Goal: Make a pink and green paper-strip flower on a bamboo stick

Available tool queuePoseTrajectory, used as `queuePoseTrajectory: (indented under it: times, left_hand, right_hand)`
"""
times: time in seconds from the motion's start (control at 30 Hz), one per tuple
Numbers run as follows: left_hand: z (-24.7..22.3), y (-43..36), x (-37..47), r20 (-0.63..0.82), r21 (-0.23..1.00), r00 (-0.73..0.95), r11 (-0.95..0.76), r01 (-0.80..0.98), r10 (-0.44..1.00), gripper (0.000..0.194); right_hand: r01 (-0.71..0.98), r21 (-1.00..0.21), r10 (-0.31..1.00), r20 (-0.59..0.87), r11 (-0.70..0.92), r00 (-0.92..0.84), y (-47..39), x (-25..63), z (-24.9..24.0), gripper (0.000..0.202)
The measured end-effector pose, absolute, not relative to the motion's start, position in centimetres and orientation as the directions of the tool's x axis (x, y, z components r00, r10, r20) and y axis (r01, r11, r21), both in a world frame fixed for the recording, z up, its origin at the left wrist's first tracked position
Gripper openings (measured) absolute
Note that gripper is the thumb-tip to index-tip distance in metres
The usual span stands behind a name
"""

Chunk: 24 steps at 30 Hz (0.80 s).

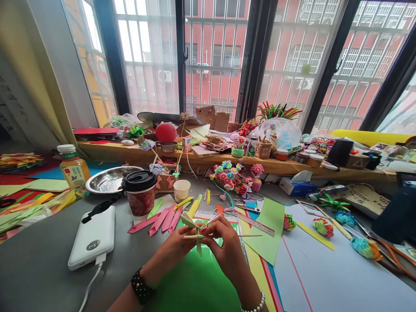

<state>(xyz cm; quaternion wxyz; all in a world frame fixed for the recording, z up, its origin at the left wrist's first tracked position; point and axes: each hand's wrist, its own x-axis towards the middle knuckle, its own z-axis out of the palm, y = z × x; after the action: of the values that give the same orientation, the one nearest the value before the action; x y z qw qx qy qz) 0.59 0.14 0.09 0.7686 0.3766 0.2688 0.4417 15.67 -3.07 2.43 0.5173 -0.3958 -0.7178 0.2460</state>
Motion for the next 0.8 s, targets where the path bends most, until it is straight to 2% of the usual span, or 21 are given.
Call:
queuePoseTrajectory:
  times: [0.27,0.5,0.8]
  left_hand:
    - [0.1,0.0,0.74,-0.087,0.773,0.562,0.412,-0.483,0.823,0.02]
    - [-0.14,0.0,0.67,-0.055,0.782,0.536,0.37,-0.501,0.842,0.02]
    - [0.16,-0.19,0.83,-0.088,0.789,0.509,0.372,-0.488,0.856,0.022]
  right_hand:
    - [0.341,-0.774,0.842,0.524,0.534,-0.13,-3.03,15.68,2.24,0.01]
    - [0.34,-0.787,0.85,0.521,0.514,-0.08,-2.99,15.3,2.08,0.01]
    - [0.23,-0.882,0.908,0.42,0.412,-0.015,-2.29,15.21,1.59,0.017]
